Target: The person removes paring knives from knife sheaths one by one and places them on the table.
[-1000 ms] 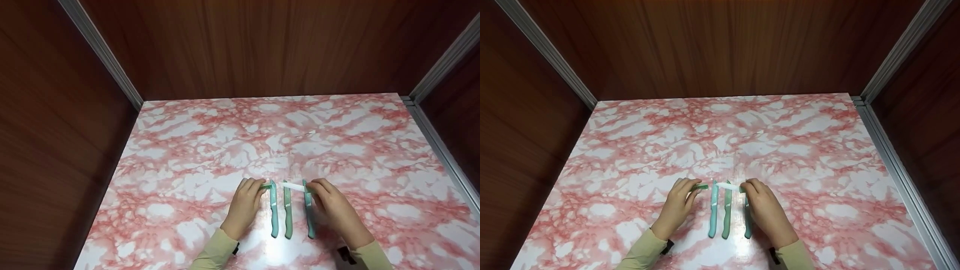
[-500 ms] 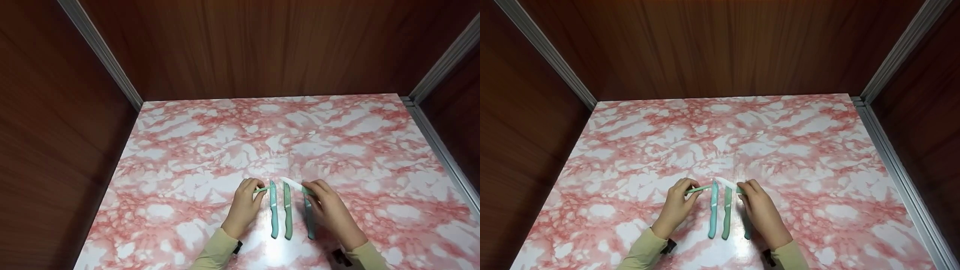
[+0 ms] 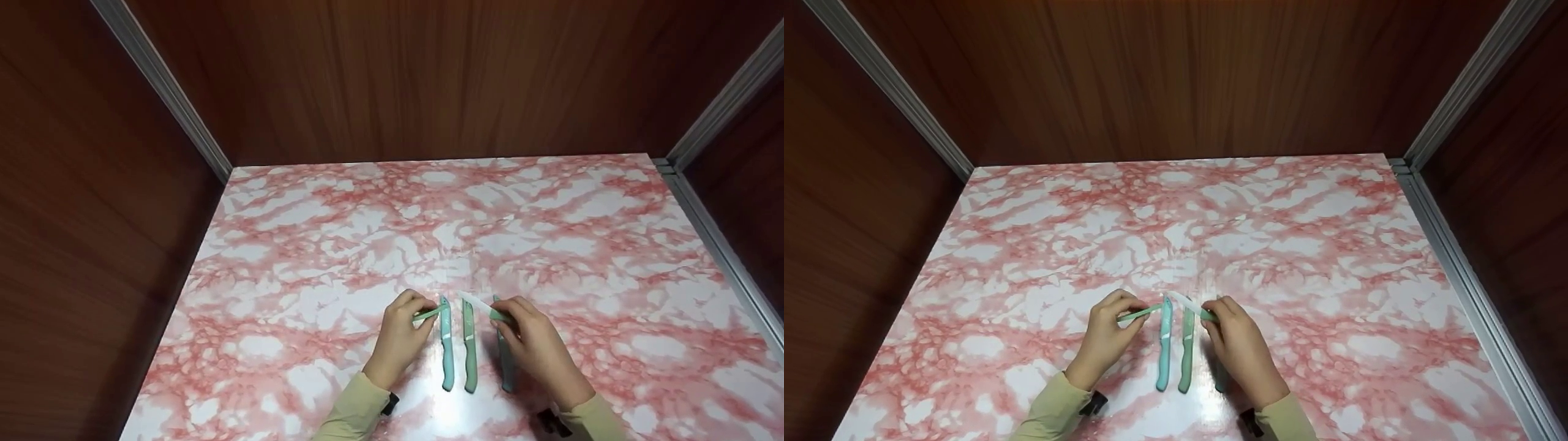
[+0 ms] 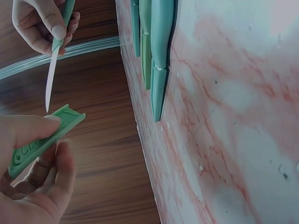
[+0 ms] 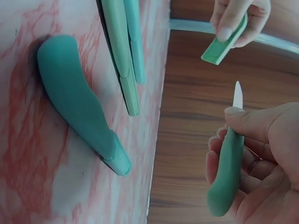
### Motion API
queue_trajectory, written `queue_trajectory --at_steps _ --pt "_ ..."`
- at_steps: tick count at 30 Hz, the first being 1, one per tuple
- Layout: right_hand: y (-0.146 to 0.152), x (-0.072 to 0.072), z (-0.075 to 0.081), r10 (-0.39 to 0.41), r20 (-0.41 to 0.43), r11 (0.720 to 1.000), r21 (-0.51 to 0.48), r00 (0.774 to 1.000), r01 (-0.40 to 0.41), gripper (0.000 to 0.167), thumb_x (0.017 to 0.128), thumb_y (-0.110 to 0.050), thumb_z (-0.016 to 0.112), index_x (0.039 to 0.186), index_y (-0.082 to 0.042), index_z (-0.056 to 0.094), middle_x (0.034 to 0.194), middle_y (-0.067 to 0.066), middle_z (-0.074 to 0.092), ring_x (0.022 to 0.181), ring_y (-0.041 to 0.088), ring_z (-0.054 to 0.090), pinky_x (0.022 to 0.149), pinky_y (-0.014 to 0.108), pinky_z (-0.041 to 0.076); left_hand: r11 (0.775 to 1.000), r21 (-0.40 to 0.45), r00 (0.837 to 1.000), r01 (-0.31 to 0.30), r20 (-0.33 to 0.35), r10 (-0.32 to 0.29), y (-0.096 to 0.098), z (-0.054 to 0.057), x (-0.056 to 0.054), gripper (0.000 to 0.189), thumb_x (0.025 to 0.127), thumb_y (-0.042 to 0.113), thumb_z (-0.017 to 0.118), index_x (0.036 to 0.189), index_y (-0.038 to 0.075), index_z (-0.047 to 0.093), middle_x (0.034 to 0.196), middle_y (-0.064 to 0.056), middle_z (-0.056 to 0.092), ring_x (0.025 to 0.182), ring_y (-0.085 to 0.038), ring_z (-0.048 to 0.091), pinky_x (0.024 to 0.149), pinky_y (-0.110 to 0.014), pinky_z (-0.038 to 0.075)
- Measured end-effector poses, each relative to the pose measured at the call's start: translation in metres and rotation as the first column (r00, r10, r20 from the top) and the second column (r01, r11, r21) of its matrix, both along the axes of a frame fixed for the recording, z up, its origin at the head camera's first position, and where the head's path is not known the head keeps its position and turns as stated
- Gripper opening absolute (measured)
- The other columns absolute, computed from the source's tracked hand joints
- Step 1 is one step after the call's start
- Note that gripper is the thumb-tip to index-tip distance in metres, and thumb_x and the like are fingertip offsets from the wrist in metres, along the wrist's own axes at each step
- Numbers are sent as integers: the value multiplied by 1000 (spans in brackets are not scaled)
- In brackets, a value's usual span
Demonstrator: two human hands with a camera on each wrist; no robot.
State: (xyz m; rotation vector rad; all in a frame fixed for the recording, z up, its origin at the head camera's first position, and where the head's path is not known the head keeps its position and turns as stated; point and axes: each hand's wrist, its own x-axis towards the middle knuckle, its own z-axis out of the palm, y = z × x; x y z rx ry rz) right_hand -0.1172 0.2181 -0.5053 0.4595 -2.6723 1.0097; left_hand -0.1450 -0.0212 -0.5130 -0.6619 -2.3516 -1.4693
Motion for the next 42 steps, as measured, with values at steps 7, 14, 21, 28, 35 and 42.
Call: queue_trajectory --at_steps 7,14,21,28,35,42 --pt "-1 -1 -3 -2 10 1000 -20 1000 2 23 83 -1 73 102 -11 64 91 -8 54 75 2 53 64 24 51 998 45 999 34 31 -35 1 -2 0 10 82 -3 72 87 4 69 89 1 64 84 -7 63 78 -20 52" --pt "-3 -1 -3 -15 28 1000 -11 1000 16 21 84 -3 72 103 -10 65 92 -7 55 79 4 54 67 26 51 997 67 997 35 72 -40 0 -2 0 11 83 0 73 86 6 65 84 -2 69 81 -6 65 76 -21 52" --pt "-4 -4 -2 -46 76 998 -31 996 48 20 83 -5 74 101 -11 66 88 -7 56 72 7 51 62 27 47 997 58 997 45 63 -49 -1 -2 -1 10 80 1 75 89 6 73 83 4 66 79 -4 62 71 -20 52" --pt "-3 -10 -2 -69 123 995 -63 990 77 19 83 -7 75 99 -12 65 79 -8 58 68 7 53 60 27 48 994 91 994 62 82 -69 -1 -3 -2 12 80 -1 74 89 7 72 86 3 65 84 -8 64 79 -23 53" --pt "-4 -16 -1 -51 168 990 -121 985 72 15 83 -7 74 93 -13 64 75 -9 60 67 8 56 60 28 50 989 111 978 97 175 -116 -2 -2 -4 10 82 -2 73 88 6 72 85 2 64 81 -6 65 75 -22 54" --pt "-6 -22 -2 -41 185 986 -151 982 69 20 81 -5 76 96 -10 64 76 -6 61 70 10 59 63 30 53 989 98 959 109 251 -130 -4 -3 -6 23 85 2 72 102 13 64 85 3 69 77 -6 65 73 -25 54"
